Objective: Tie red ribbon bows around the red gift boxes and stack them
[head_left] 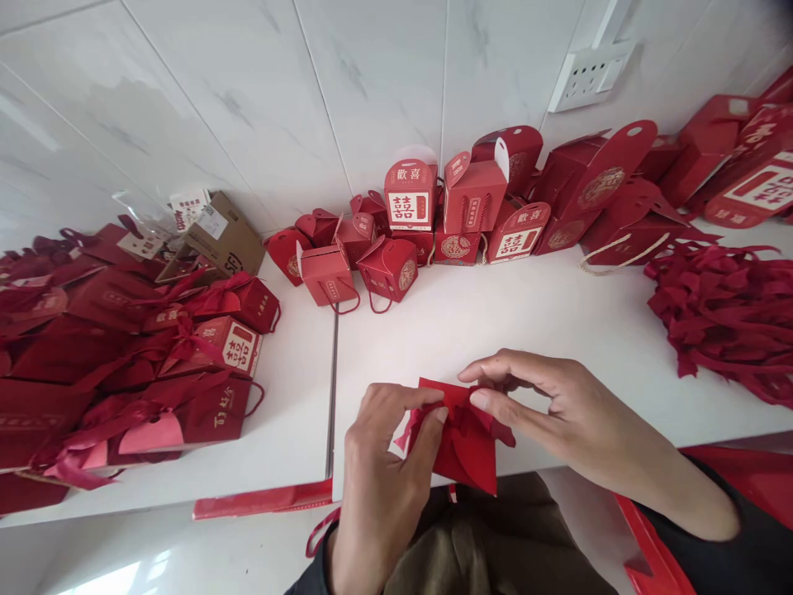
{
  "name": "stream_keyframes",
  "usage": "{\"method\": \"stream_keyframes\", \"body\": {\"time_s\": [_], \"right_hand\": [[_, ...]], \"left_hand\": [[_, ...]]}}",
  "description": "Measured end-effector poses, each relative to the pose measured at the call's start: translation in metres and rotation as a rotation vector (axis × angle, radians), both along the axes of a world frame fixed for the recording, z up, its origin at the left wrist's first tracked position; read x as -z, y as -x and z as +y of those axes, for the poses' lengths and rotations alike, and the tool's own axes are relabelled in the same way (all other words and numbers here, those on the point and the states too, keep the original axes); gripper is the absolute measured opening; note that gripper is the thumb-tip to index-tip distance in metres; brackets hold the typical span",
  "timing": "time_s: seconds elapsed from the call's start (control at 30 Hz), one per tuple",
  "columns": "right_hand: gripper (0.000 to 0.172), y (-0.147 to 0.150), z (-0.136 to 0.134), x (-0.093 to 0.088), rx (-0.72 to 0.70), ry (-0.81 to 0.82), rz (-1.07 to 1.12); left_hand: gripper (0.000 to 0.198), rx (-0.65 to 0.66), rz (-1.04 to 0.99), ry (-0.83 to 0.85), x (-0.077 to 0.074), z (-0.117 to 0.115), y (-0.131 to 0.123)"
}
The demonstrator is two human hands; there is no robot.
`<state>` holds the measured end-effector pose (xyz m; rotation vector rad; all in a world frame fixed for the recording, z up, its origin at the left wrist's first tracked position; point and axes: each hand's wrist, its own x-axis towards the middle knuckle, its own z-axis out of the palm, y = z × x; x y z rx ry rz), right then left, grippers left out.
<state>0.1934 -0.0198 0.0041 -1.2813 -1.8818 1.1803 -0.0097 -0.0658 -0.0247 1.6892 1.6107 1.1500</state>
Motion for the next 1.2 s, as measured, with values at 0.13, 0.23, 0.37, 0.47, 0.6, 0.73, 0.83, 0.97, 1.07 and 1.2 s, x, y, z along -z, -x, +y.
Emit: {"method": "stream_keyframes", "body": {"time_s": [0.13,0.23,0.37,0.47,0.6,0.73,0.83,0.97,1.07,1.2], "right_hand": [[0.021,0.006,0.0,-0.002,-0.061,-0.003,0.022],[0.017,0.01,0.001,-0.001,-0.107,-0.04,0.034],[0.012,0.012,0.001,0.0,-0.128,-0.048,0.036],[0.014,0.013,0.001,-0.002,-0.128,-0.042,0.03],[0.015,0.009,0.001,-0.002,-0.113,-0.029,0.018],[0.021,-0.001,0.002,0.001,-0.061,-0.032,0.031],[0.026,-0.009,0.002,0.005,0.002,0.01,-0.008],[0.031,-0.015,0.001,0.009,0.025,0.123,-0.034],[0.029,-0.018,0.002,0.012,-0.001,0.203,0.039],[0.034,-0.025,0.003,0.008,-0.064,0.342,0.146]], "left_hand": [[0.032,-0.021,-0.103,0.038,0.001,0.002,-0.004],[0.036,0.001,-0.148,0.066,0.0,0.002,-0.005],[0.041,0.046,-0.175,0.063,0.0,0.002,-0.004],[0.039,0.068,-0.147,0.054,0.001,0.003,-0.002],[0.017,0.075,-0.057,0.048,0.002,0.003,0.002],[0.013,0.046,-0.117,0.096,0.003,0.001,0.005],[0.013,0.043,-0.151,0.123,0.007,-0.001,0.007],[0.011,0.003,-0.143,0.123,0.01,-0.001,0.008],[0.011,-0.002,-0.218,0.15,0.011,-0.001,0.006],[0.022,-0.018,-0.327,0.203,0.013,0.0,0.005]]}}
